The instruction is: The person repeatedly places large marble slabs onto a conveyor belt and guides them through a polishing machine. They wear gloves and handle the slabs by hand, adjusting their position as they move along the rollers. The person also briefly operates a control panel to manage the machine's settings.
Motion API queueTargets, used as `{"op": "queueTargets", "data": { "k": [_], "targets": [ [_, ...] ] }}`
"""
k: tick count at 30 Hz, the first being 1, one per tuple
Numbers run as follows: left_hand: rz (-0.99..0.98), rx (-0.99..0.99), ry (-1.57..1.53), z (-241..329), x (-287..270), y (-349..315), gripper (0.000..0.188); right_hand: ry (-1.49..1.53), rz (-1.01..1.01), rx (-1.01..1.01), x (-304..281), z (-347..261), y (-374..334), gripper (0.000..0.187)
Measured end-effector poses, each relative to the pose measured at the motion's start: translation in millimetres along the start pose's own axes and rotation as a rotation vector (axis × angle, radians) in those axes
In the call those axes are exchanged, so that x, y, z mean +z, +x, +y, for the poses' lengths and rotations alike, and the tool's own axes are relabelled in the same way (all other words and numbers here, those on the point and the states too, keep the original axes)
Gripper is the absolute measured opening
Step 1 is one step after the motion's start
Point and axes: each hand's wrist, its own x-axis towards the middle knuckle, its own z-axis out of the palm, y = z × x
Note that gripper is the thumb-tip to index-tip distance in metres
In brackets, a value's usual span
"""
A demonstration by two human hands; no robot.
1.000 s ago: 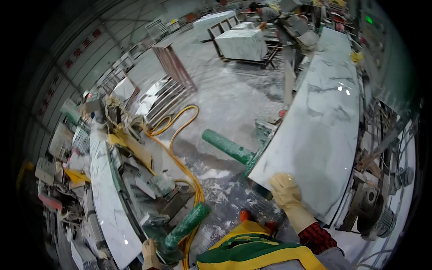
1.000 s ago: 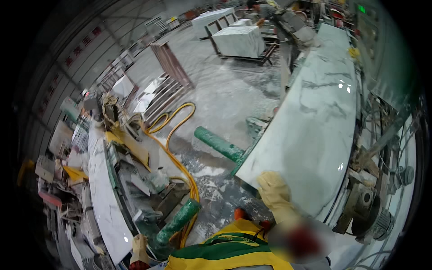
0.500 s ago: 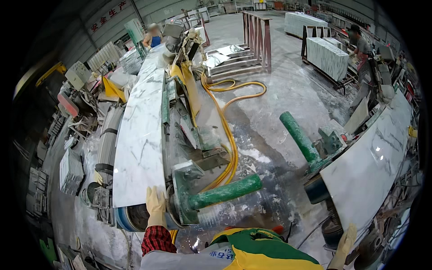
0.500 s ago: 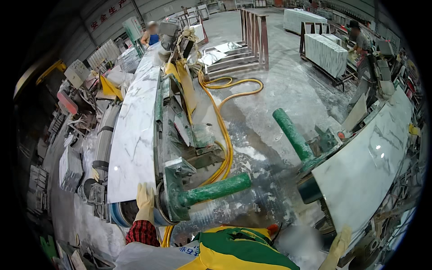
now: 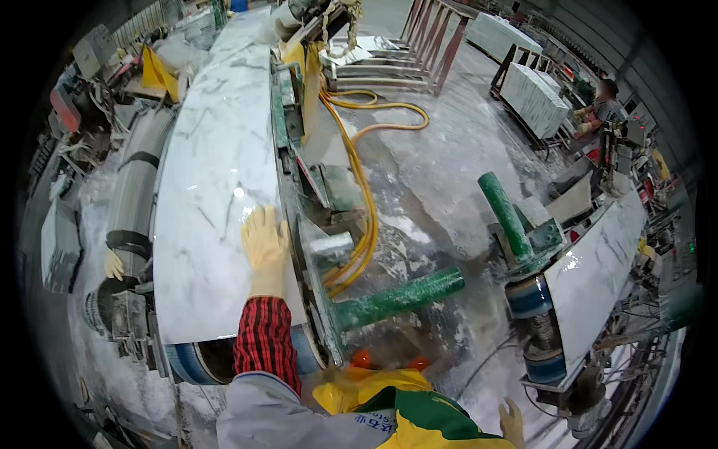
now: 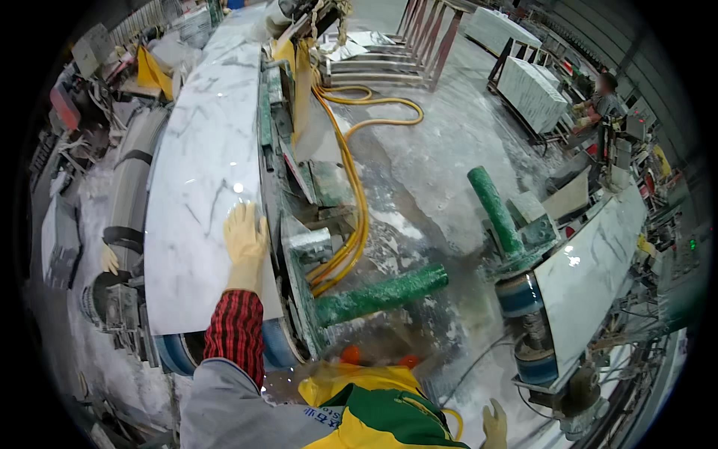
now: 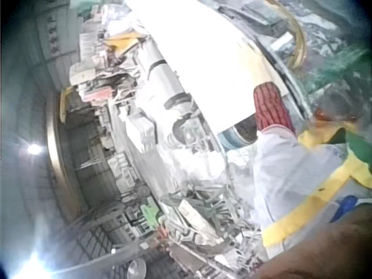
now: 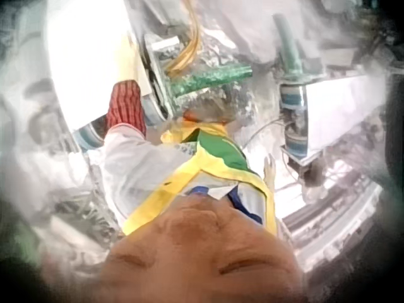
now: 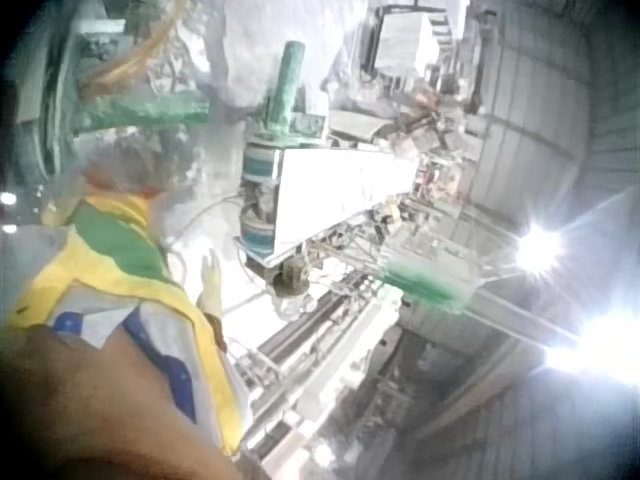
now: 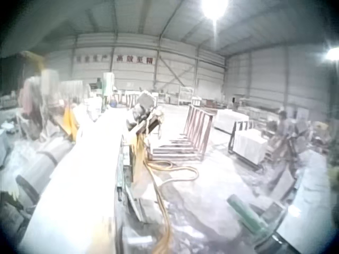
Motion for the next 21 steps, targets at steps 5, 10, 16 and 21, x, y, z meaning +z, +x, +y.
{"op": "queueTargets", "data": {
  "k": [5,10,16,21],
  "targets": [
    [-0.052,-0.038,-0.053,7,-8,13,0.051,-0.124,-0.043,-0.056,50,-22,24,0.05],
    [0.104,0.071,-0.062,-4,-12,-16,0.047,-0.027,-0.314,-0.133,112,-43,21,0.048],
    [0.042,0.177,-0.111,14,-69,-82,0.049,0.169,-0.499,-0.044,164,-9,-24,0.038],
    [-0.173,0.117,-0.151,22,-105,-153,0.058,0.008,-0.559,-0.102,199,83,-47,0.046]
  ]
}}
